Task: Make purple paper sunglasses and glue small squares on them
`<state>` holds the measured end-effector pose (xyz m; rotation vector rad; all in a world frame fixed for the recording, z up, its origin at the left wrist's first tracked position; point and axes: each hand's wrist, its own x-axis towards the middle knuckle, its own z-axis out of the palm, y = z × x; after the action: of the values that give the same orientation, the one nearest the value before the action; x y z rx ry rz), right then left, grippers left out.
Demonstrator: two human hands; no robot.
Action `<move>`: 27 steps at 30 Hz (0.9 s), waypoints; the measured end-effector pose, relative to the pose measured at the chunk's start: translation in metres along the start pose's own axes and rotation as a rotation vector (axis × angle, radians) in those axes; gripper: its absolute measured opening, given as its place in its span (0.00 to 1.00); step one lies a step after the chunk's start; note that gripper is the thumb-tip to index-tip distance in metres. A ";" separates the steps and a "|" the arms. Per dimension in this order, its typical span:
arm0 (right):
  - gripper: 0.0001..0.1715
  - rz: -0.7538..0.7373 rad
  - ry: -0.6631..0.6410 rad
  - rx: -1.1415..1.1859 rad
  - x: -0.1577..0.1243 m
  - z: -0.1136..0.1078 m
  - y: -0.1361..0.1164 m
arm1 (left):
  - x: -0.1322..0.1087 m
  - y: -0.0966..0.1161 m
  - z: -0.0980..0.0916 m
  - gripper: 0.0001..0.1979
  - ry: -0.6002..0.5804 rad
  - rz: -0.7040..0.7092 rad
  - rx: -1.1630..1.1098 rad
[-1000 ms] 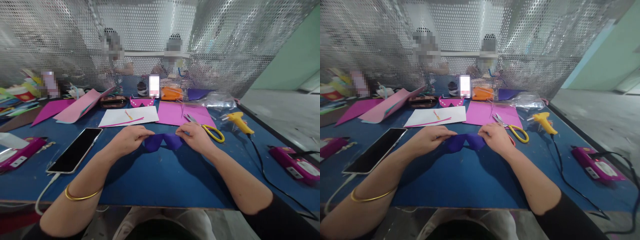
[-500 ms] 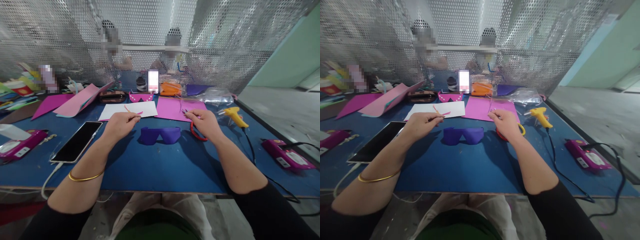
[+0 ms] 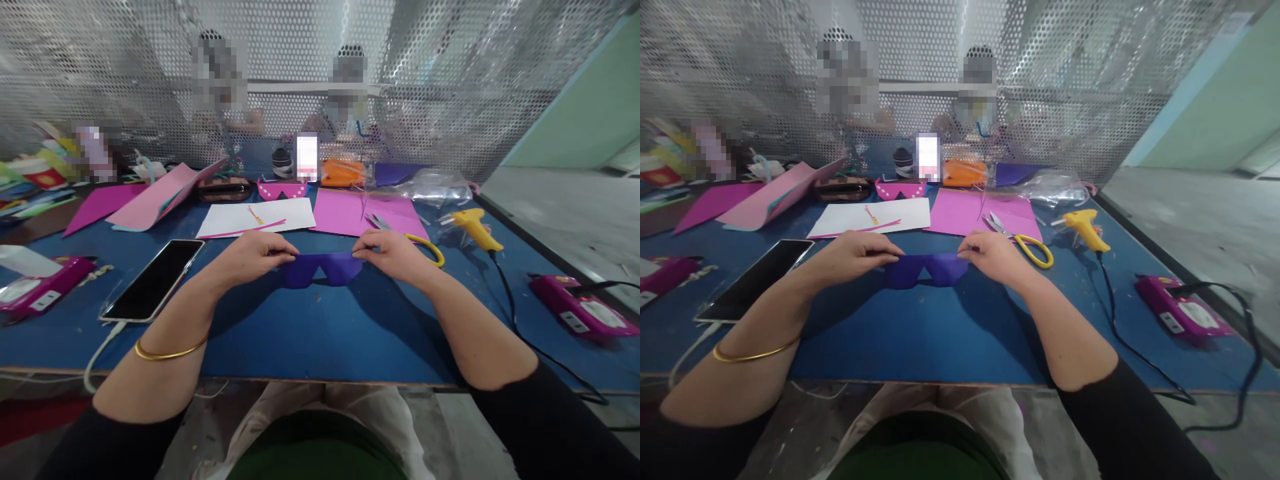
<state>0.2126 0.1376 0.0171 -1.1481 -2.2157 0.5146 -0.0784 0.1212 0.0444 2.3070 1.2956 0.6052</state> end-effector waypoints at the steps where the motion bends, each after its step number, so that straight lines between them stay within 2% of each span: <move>1: 0.06 -0.004 0.007 -0.004 0.000 0.000 0.000 | 0.000 0.000 0.001 0.12 0.014 0.006 -0.001; 7: 0.06 -0.002 0.047 -0.033 0.001 0.000 0.000 | 0.000 0.003 0.002 0.13 0.029 0.000 0.034; 9: 0.07 0.005 0.094 -0.037 -0.001 -0.004 -0.002 | -0.003 0.007 0.000 0.17 0.126 -0.063 0.023; 12: 0.11 0.047 0.246 -0.034 -0.008 -0.011 -0.005 | -0.005 0.014 -0.001 0.18 0.346 -0.122 0.023; 14: 0.10 0.090 0.329 -0.040 -0.015 -0.013 -0.007 | -0.003 0.020 0.001 0.15 0.391 -0.102 0.102; 15: 0.10 0.106 0.345 -0.050 -0.018 -0.013 -0.007 | -0.001 0.023 0.004 0.14 0.357 -0.084 0.153; 17: 0.09 0.120 0.338 -0.078 -0.023 -0.013 -0.009 | 0.008 0.029 0.010 0.13 0.203 -0.052 0.223; 19: 0.08 0.117 0.324 -0.105 -0.026 -0.012 -0.011 | 0.018 0.034 0.016 0.14 0.051 -0.052 0.219; 21: 0.08 0.110 0.310 -0.129 -0.028 -0.012 -0.013 | 0.027 0.035 0.021 0.13 -0.052 -0.073 0.188; 23: 0.08 0.096 0.296 -0.148 -0.028 -0.011 -0.016 | 0.032 0.033 0.024 0.12 -0.097 -0.096 0.165; 27: 0.07 0.061 0.273 -0.191 -0.029 -0.008 -0.017 | 0.035 0.027 0.025 0.10 -0.107 -0.136 0.118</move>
<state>0.2205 0.1051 0.0234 -1.3031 -2.0294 0.1594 -0.0297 0.1348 0.0444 2.2855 1.4573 0.3644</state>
